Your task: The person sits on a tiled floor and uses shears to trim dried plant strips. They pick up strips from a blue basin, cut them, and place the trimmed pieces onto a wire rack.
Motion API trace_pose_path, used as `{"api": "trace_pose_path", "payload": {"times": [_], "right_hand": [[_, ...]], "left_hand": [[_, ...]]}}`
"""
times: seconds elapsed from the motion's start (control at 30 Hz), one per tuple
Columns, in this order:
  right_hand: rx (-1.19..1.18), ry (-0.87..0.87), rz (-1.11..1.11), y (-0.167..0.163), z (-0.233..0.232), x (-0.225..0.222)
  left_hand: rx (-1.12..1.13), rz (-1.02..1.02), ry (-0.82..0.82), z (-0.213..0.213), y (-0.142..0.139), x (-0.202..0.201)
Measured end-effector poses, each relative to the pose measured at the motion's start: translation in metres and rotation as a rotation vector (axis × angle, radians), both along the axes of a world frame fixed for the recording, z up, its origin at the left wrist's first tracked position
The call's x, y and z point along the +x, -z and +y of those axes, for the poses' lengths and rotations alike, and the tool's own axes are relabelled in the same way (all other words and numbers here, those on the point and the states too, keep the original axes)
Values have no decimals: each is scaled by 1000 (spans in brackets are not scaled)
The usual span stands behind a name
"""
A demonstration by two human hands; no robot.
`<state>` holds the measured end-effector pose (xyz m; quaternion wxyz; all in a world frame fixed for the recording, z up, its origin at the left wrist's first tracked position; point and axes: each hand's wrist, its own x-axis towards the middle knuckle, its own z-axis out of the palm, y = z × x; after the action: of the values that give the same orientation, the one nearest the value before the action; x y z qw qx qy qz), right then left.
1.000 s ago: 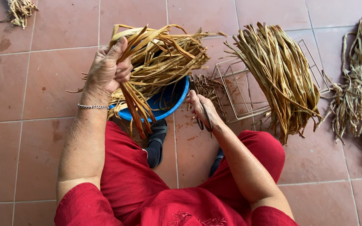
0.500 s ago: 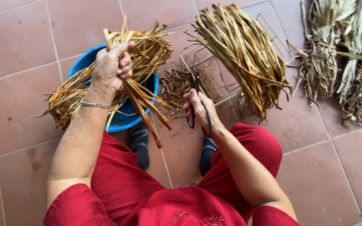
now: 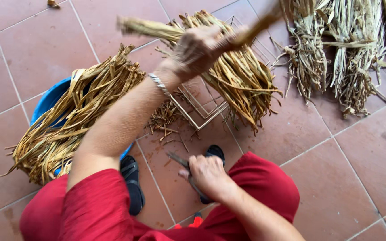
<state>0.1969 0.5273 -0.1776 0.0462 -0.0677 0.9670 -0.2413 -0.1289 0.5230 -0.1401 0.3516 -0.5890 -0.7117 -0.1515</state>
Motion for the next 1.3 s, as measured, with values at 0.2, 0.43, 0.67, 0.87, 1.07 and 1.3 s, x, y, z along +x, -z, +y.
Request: {"api": "trace_pose_path", "payload": {"times": [0.2, 0.43, 0.67, 0.87, 1.07, 1.3], "right_hand": [[51, -19, -243, 0, 24, 7], [84, 55, -295, -6, 45, 4], [54, 90, -233, -20, 50, 7], [34, 109, -211, -25, 57, 16], [28, 82, -248, -28, 58, 14], [31, 83, -243, -30, 61, 13]], "left_hand": [[-364, -48, -136, 81, 127, -19], [-416, -377, -154, 81, 204, 1], [-527, -511, -81, 66, 173, 17], [-692, -305, -239, 28, 161, -8], [-446, 117, -458, 26, 203, -46], [-429, -245, -325, 41, 226, -44]]}}
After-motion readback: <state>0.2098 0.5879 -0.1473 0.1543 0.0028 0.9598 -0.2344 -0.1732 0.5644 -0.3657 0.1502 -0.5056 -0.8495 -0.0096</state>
